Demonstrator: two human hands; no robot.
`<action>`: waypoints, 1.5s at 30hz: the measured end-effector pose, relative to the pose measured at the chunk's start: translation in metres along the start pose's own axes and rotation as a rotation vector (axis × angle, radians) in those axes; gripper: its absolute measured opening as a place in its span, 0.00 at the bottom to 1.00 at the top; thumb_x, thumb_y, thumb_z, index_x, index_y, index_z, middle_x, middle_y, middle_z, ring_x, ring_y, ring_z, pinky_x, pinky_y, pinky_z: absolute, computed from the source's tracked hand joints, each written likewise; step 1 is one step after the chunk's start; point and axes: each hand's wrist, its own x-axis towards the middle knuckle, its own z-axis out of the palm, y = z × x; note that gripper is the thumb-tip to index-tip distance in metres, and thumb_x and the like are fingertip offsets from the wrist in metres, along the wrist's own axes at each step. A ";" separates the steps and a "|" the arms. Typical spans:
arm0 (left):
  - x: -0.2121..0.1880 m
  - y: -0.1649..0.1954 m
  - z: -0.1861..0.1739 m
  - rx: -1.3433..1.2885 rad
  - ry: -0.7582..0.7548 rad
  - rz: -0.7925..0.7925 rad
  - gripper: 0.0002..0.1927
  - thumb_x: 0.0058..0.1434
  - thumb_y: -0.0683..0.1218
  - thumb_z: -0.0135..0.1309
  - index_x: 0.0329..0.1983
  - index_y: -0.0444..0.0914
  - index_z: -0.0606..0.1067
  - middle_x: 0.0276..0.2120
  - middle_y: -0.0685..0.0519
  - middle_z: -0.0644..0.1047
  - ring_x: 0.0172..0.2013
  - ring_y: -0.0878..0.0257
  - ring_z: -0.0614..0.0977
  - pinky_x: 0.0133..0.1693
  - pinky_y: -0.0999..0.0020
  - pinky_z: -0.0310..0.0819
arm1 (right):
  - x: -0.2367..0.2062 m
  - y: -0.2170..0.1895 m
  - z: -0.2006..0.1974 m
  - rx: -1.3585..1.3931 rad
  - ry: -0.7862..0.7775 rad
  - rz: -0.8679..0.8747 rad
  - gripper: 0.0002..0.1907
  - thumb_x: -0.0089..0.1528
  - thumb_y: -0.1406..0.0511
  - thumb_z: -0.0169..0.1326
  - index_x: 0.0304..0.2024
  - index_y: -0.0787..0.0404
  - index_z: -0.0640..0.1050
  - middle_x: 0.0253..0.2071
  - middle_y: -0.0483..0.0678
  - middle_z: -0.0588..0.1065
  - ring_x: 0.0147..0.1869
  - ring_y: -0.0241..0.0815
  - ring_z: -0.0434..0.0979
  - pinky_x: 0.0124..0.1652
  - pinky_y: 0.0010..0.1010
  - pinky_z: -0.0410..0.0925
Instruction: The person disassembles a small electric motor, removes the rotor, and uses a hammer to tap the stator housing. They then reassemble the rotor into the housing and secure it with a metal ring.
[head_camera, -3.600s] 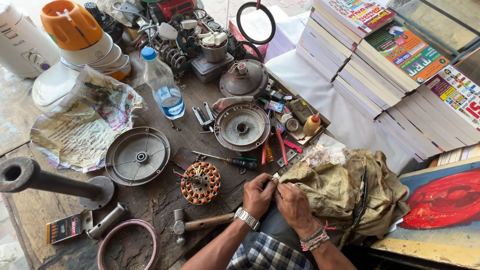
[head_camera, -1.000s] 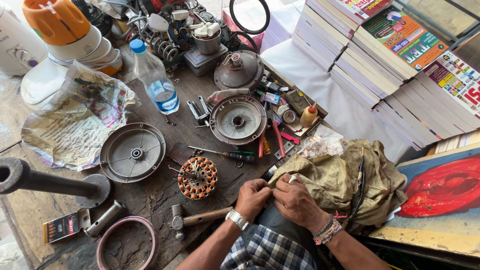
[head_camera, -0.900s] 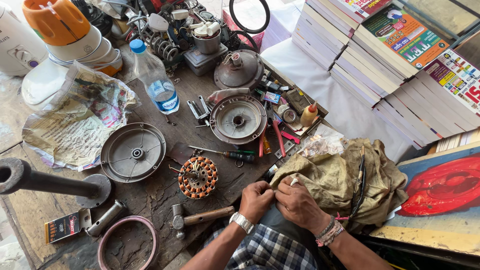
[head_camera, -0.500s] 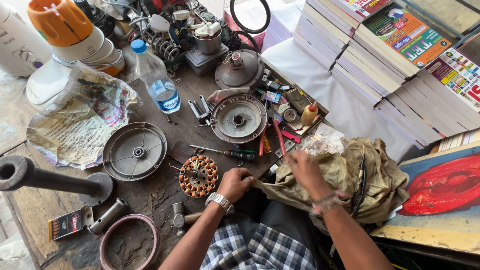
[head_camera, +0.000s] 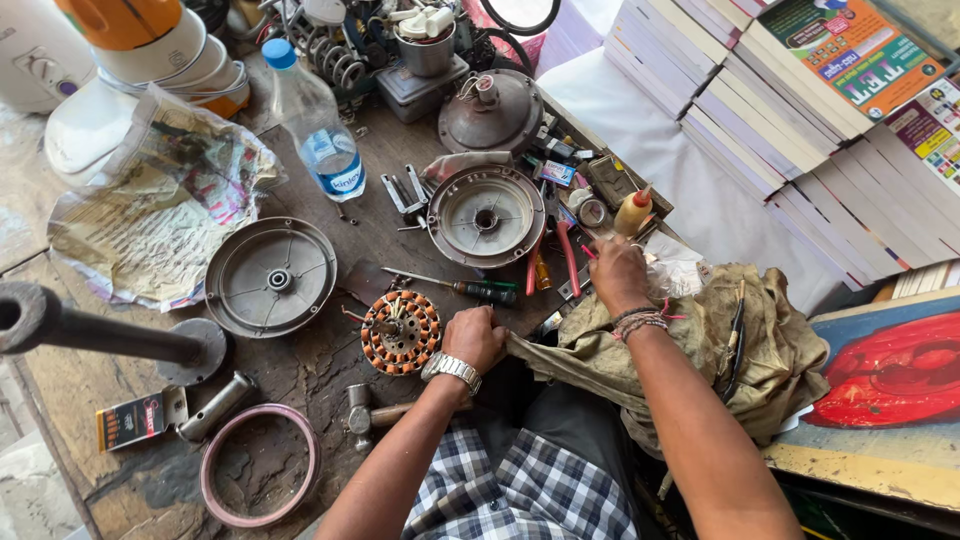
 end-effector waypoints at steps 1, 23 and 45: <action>0.001 0.001 0.000 -0.004 -0.001 0.006 0.12 0.54 0.49 0.64 0.30 0.34 0.81 0.32 0.40 0.81 0.38 0.42 0.82 0.44 0.48 0.75 | -0.002 0.002 -0.005 -0.038 -0.015 0.013 0.10 0.59 0.65 0.63 0.43 0.57 0.83 0.43 0.56 0.77 0.50 0.54 0.77 0.52 0.44 0.70; 0.018 -0.007 0.004 0.012 -0.086 -0.047 0.11 0.50 0.46 0.65 0.34 0.36 0.80 0.35 0.39 0.81 0.41 0.42 0.83 0.46 0.50 0.78 | -0.071 -0.036 0.026 0.142 -0.119 -0.991 0.12 0.60 0.65 0.53 0.45 0.61 0.80 0.38 0.45 0.76 0.45 0.44 0.76 0.46 0.36 0.69; 0.021 -0.004 -0.002 0.020 -0.127 -0.037 0.12 0.50 0.46 0.66 0.36 0.37 0.81 0.36 0.39 0.81 0.42 0.41 0.82 0.47 0.49 0.77 | -0.047 -0.012 -0.006 -0.029 -0.205 -0.988 0.11 0.54 0.67 0.52 0.39 0.61 0.78 0.34 0.48 0.75 0.43 0.47 0.77 0.45 0.37 0.70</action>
